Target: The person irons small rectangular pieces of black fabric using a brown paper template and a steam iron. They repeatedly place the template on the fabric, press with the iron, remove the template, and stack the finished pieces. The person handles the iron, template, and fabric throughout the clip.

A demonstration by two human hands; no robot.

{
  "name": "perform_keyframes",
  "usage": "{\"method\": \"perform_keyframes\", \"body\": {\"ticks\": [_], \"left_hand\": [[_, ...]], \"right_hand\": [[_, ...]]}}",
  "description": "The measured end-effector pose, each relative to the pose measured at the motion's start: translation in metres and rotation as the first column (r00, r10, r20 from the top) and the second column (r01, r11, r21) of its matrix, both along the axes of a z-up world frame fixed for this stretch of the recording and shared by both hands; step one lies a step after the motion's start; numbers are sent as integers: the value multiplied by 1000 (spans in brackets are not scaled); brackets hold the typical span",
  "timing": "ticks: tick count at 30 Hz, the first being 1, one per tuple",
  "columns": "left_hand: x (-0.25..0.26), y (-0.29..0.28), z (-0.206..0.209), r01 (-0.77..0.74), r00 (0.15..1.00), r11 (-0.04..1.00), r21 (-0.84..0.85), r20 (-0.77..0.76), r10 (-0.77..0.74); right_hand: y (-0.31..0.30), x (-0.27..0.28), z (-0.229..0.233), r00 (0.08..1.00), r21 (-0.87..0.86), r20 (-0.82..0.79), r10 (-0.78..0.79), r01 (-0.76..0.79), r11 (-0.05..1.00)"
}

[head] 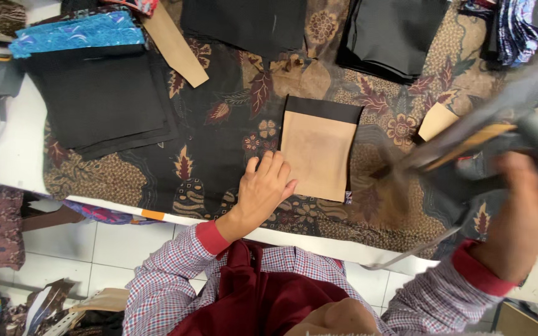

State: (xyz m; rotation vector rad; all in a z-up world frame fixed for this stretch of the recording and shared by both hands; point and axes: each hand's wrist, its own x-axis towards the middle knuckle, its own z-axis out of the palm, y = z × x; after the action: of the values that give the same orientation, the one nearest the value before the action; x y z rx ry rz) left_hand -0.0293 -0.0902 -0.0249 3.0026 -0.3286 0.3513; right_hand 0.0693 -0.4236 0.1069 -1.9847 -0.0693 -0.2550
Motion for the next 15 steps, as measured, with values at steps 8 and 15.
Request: {"method": "perform_keyframes", "body": {"ticks": [8,15], "left_hand": [[-1,-11,0,-51,999,995,91,19,49],[7,-22,8,-1,998,987,161,55,-7]], "right_hand": [[-188,74,-197,903,533,277,-328,140,835],[-182,4,-150,946,-369,-134,-296,230,900]]}}
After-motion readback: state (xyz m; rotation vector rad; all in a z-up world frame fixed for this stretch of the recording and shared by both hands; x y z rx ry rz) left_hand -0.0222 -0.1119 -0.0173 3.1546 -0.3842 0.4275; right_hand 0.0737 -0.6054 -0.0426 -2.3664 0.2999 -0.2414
